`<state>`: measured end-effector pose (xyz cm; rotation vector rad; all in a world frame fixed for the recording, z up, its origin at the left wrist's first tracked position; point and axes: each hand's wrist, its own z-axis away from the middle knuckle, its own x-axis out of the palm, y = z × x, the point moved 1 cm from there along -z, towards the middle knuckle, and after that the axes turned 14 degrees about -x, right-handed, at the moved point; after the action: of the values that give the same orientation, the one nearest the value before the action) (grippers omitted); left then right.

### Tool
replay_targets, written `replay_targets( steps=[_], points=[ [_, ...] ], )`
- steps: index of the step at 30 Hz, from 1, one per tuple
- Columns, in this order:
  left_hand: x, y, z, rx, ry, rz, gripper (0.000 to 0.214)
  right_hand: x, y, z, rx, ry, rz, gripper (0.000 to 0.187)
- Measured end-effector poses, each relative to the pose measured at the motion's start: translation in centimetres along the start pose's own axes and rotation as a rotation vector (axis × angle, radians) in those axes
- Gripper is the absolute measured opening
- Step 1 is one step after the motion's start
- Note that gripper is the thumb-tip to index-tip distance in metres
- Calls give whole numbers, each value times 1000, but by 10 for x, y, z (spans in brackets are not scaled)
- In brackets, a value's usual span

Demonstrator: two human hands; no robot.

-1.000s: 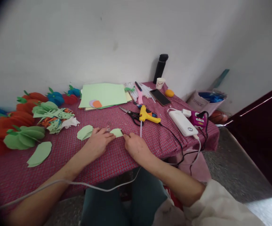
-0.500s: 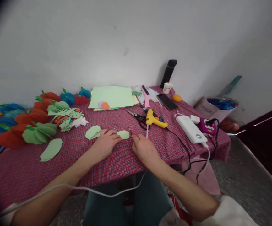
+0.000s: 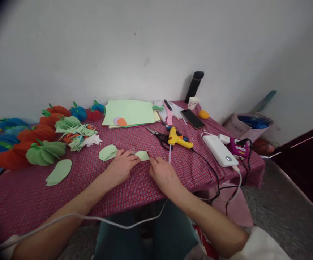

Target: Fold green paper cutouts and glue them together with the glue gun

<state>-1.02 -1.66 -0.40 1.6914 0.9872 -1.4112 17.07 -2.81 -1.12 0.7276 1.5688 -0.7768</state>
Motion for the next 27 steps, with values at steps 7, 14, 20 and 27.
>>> replay_targets(
  steps=[7, 14, 20, 27],
  points=[
    [2, -1, 0, -9, 11, 0, 27, -1, 4, 0, 13, -44, 17, 36],
    [7, -3, 0, -6, 35, 0, 30, -4, -1, 3, -44, -63, -9, 37],
    [5, -2, 0, 2, 2, 18, 31, -8, 12, 9, 69, -57, -17, 37],
    [0, -3, 0, -32, 84, 16, 31, -11, -9, -7, -57, -27, -31, 31]
  ],
)
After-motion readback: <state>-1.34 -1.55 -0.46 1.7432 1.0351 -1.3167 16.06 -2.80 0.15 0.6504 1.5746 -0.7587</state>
